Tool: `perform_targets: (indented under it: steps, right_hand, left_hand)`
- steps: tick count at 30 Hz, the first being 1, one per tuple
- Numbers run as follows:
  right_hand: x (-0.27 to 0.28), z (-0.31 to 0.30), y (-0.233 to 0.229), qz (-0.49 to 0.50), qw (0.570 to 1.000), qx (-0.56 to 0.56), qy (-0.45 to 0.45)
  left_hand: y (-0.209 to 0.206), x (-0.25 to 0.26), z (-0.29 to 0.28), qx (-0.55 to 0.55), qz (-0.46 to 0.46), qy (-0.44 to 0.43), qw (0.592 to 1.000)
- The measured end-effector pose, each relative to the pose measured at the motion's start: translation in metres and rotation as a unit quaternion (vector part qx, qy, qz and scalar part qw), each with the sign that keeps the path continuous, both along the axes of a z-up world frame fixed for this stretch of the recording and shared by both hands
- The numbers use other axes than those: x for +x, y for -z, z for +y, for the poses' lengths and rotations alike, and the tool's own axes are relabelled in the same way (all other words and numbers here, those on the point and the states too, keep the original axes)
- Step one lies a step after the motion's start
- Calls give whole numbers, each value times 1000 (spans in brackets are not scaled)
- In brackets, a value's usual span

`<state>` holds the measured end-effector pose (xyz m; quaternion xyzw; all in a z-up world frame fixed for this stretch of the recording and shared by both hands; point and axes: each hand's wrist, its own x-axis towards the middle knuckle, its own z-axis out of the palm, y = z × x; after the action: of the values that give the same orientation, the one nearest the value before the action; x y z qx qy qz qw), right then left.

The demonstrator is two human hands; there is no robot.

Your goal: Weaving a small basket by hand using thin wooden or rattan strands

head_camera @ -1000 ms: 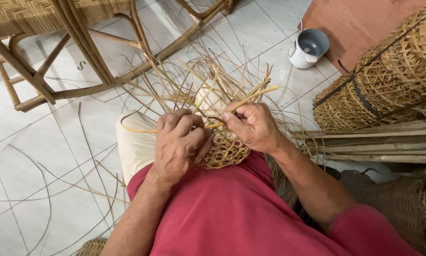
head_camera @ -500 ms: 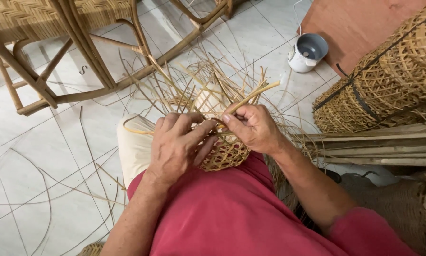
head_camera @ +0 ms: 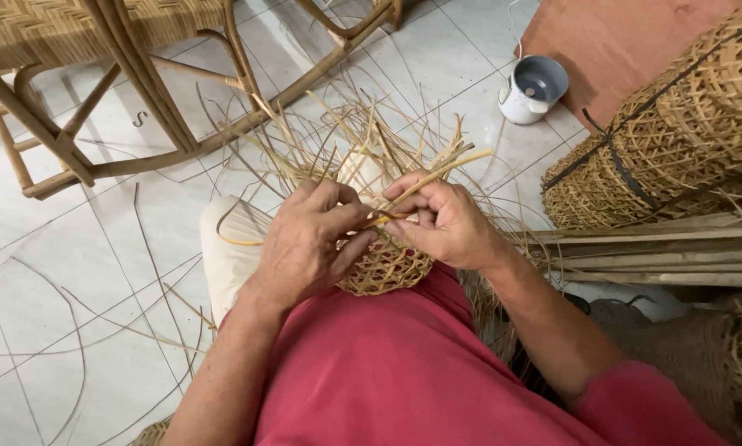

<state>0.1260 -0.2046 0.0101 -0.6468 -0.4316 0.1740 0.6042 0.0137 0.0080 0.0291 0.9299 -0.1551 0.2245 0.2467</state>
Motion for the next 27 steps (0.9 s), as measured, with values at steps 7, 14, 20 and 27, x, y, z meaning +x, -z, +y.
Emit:
perform_targets:
  steps: [7, 14, 20, 27]
  right_hand:
    - [-3, 12, 18, -30, 998, 0, 63]
    - [-11, 14, 16, -99, 987, -5, 126]
    - [-11, 9, 23, -104, 988, -17, 113]
    - [-9, 13, 16, -87, 990, -34, 103]
  left_hand:
    - [-18, 7, -3, -88, 112, -19, 990]
    - [-22, 16, -3, -148, 167, -7, 975]
    - [-17, 13, 2, -175, 150, 19, 973]
    - [9, 9, 5, -106, 59, -9, 993]
